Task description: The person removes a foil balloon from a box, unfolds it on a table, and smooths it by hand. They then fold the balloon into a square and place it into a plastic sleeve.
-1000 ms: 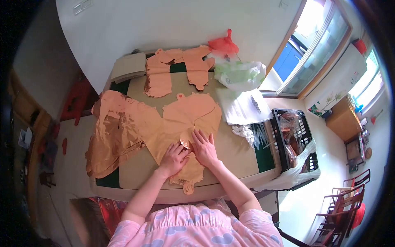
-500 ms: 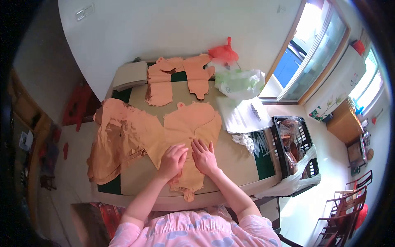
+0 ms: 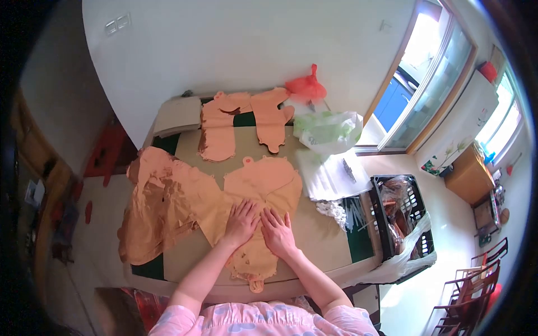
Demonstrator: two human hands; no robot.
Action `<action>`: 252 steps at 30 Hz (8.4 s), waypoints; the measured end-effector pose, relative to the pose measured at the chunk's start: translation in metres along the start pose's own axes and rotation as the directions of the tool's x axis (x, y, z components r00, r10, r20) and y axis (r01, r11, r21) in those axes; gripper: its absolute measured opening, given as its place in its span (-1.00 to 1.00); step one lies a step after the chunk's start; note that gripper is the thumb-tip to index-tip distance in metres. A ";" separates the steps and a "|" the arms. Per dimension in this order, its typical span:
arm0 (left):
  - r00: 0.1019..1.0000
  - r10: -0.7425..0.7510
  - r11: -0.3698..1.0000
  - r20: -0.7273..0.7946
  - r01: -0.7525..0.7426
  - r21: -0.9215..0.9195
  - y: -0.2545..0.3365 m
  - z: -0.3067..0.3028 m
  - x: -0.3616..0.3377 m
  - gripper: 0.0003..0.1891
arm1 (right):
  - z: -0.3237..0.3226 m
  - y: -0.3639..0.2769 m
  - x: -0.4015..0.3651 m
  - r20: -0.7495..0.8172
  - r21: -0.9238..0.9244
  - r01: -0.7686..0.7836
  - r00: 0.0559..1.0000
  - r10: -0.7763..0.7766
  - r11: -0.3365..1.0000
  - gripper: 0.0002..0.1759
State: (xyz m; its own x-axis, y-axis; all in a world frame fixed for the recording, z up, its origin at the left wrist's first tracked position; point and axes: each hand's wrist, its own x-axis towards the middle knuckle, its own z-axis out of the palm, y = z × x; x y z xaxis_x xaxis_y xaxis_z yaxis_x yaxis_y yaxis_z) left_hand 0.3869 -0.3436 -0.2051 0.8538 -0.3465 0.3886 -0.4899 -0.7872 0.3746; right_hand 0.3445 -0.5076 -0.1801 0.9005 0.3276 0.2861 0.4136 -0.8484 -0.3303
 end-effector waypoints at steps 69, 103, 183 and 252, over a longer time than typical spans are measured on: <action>1.000 -0.010 0.999 0.020 0.009 0.054 -0.003 0.005 0.000 -0.51 | 0.009 0.072 0.108 -0.023 0.015 -0.212 0.977 0.212 0.977 -0.55; 0.998 -0.026 0.999 0.063 0.024 0.021 0.001 0.000 0.000 -0.53 | 0.021 0.041 0.065 -0.175 0.056 0.056 0.984 -0.045 0.997 -0.57; 0.985 -0.142 0.985 0.093 0.132 0.108 -0.011 0.021 0.035 -0.43 | 0.000 0.064 0.027 -0.319 -0.100 -0.575 0.791 0.522 0.812 -0.70; 0.906 -0.337 0.886 0.255 0.397 -0.239 0.006 -0.017 0.039 -0.39 | 0.010 0.046 0.059 -0.032 0.202 -0.010 0.999 0.016 0.979 -0.51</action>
State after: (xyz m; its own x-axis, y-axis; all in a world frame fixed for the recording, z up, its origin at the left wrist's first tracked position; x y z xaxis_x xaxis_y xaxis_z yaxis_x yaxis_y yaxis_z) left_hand 0.4140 -0.3530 -0.1730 0.9838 -0.1788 0.0109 -0.1372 -0.7132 0.6874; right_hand 0.4181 -0.5234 -0.1870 0.9024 0.3000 0.3094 0.4235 -0.7499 -0.5081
